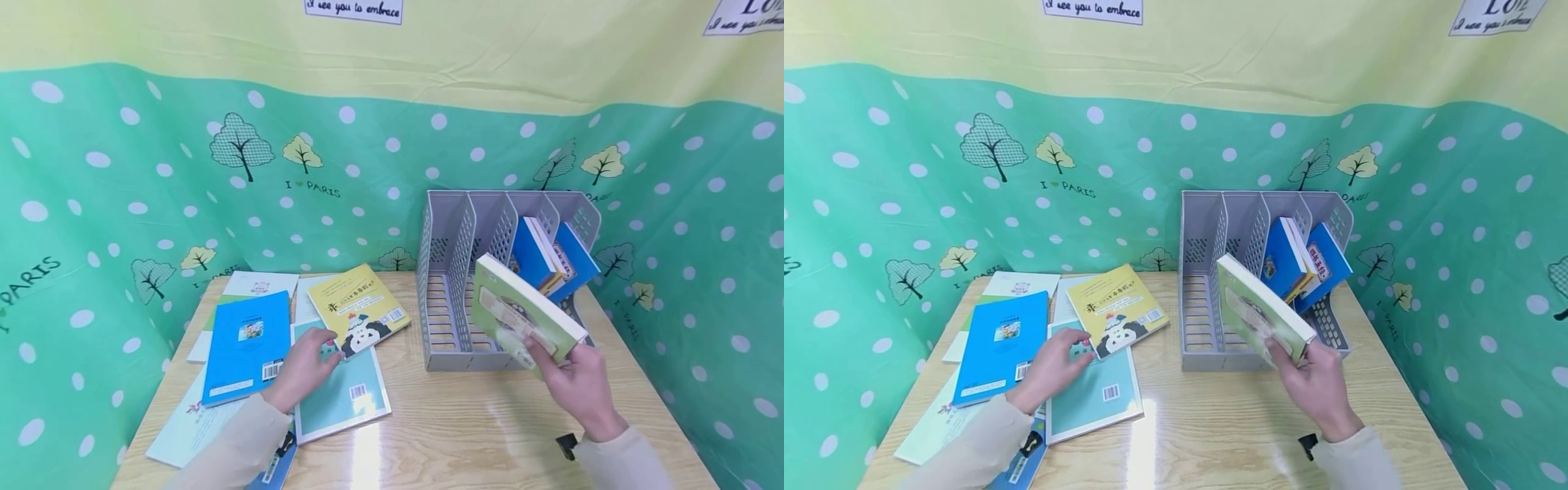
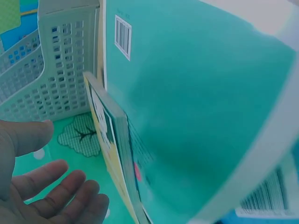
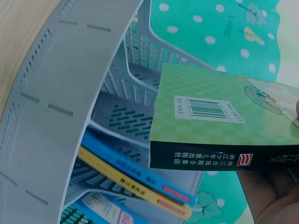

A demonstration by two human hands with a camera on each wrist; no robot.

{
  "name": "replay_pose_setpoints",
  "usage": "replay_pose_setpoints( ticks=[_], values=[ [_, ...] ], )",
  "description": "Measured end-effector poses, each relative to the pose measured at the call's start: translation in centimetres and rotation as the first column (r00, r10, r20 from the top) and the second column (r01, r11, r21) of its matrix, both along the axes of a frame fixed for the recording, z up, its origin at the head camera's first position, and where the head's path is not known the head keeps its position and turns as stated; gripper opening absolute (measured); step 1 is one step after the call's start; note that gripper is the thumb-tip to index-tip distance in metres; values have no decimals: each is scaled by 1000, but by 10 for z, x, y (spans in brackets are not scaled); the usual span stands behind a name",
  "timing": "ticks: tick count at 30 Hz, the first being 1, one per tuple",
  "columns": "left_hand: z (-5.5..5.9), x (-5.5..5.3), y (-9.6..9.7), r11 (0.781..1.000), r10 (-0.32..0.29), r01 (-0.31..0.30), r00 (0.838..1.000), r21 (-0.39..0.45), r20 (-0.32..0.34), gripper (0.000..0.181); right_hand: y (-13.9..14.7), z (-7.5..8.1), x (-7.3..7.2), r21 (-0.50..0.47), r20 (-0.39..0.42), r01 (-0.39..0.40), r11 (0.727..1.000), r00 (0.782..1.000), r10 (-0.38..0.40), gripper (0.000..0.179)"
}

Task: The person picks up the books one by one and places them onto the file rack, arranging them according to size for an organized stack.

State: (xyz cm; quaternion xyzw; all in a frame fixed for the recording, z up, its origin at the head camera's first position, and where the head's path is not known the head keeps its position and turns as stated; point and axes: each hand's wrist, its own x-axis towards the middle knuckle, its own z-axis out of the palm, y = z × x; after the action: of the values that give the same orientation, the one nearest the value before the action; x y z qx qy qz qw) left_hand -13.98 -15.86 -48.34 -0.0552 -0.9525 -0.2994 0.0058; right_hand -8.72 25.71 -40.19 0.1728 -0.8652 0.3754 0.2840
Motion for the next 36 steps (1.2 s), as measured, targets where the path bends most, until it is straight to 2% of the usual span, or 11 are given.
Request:
replay_pose_setpoints(
  ticks=[7, 14, 19, 30, 36],
  values=[
    [-4, -8, 11, 999, -35, 35, 999, -22, -12, 45, 12, 1, -2, -13, -21, 53, 999, 998, -53, 59],
    [-13, -17, 21, 996, -63, 61, 997, -66, -34, 49, 20, 1, 0, -29, 43, 94, 995, 995, -93, 59],
    [-18, -22, 30, 990, -101, 95, 994, -104, -51, 52, 25, -2, 1, -33, 42, 110, 993, 993, -109, 60],
    [-26, -36, 47, 960, -196, 172, 976, -220, -91, 58, 38, -5, 2, -47, 7, 147, 988, 989, -146, 60],
    [-31, -41, 54, 953, -176, 153, 982, -261, -65, 61, 46, -6, 6, -60, 31, 215, 975, 976, -213, 56]
  ],
)
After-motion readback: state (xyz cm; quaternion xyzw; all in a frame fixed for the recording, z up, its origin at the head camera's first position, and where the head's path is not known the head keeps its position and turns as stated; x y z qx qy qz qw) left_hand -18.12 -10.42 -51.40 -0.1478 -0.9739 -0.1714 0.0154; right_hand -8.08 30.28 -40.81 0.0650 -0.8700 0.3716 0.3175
